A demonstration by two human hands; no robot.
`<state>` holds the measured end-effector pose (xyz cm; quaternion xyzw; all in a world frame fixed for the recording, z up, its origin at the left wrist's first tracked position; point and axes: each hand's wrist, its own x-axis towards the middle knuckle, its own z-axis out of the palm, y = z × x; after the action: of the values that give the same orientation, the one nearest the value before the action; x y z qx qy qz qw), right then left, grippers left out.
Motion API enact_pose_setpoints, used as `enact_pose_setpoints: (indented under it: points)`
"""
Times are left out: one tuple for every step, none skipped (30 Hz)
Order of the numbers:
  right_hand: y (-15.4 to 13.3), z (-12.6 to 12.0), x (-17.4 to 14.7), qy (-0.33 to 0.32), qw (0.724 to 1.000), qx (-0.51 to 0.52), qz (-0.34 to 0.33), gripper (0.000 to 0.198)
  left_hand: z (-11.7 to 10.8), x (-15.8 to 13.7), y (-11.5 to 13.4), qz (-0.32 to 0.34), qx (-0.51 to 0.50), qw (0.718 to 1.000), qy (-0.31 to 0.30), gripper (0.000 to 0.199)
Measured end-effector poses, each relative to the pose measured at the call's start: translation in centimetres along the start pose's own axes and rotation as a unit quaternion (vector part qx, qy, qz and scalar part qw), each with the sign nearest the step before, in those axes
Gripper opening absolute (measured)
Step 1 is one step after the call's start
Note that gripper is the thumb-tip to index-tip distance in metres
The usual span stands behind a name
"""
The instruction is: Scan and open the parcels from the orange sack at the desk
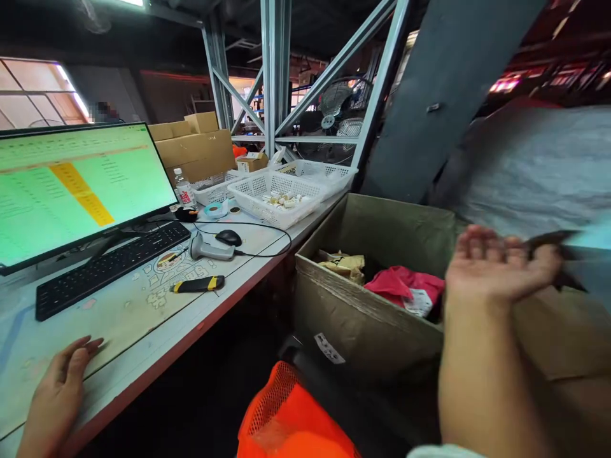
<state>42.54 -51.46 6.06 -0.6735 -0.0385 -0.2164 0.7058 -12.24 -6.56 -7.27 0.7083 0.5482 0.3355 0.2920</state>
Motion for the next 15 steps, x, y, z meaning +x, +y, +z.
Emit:
enact_pose_setpoints:
  points:
    - [1.0, -0.9, -0.4, -0.013, 0.999, -0.029, 0.034, 0.077, 0.0, 0.1, -0.1, 0.002, 0.003, 1.0, 0.001, 0.056]
    - [1.9, -0.9, -0.9, -0.041, 0.996, -0.05, 0.06, 0.076, 0.0, 0.1, -0.1, 0.007, 0.004, 1.0, 0.001, 0.057]
    - [2.5, -0.2, -1.4, -0.07, 0.993, -0.065, 0.075, 0.075, 0.1, 0.1, 0.0, 0.016, -0.001, 1.0, 0.0, 0.059]
    - [3.0, 1.1, -1.9, -0.089, 0.99, -0.072, 0.084, 0.074, 0.1, -0.1, 0.3, 0.028, -0.013, 1.0, 0.0, 0.063]
    - [3.4, 3.1, -2.3, -0.105, 0.989, -0.071, 0.081, 0.071, 0.1, -0.4, 0.8, 0.042, -0.038, 0.998, 0.0, 0.067]
    - [3.6, 5.5, -2.8, -0.123, 0.988, -0.064, 0.069, 0.066, 0.2, -0.8, 1.6, 0.058, -0.072, 0.996, 0.0, 0.071]
    - [3.8, 8.3, -3.4, -0.148, 0.986, -0.055, 0.05, 0.059, 0.3, -1.3, 2.5, 0.073, -0.118, 0.99, 0.007, 0.074]
    - [3.9, 11.4, -4.1, -0.182, 0.982, -0.051, 0.02, 0.053, 0.3, -2.0, 3.7, 0.087, -0.17, 0.981, 0.014, 0.076]
    - [4.0, 14.6, -5.0, -0.228, 0.972, -0.06, -0.019, 0.048, 0.4, -2.8, 5.0, 0.103, -0.225, 0.969, 0.023, 0.077]
    - [4.0, 17.8, -6.1, -0.28, 0.955, -0.08, -0.061, 0.044, 0.5, -3.9, 6.3, 0.121, -0.271, 0.955, 0.023, 0.079]
    - [4.1, 21.0, -7.3, -0.335, 0.931, -0.107, -0.1, 0.042, 0.4, -5.2, 7.6, 0.14, -0.303, 0.943, 0.005, 0.081]
    - [4.1, 24.0, -8.7, -0.385, 0.904, -0.133, -0.133, 0.041, 0.3, -6.7, 8.8, 0.154, -0.323, 0.934, -0.019, 0.086]
    - [4.1, 26.8, -10.0, -0.428, 0.876, -0.155, -0.159, 0.039, 0.1, -8.5, 9.6, 0.149, -0.326, 0.933, -0.039, 0.09]
    - [4.1, 29.4, -11.3, -0.465, 0.851, -0.168, -0.178, 0.038, -0.2, -10.4, 10.1, 0.123, -0.313, 0.941, -0.04, 0.089]
    - [4.1, 31.8, -12.6, -0.496, 0.83, -0.175, -0.189, 0.036, -0.3, -12.3, 10.2, 0.075, -0.288, 0.955, -0.013, 0.086]
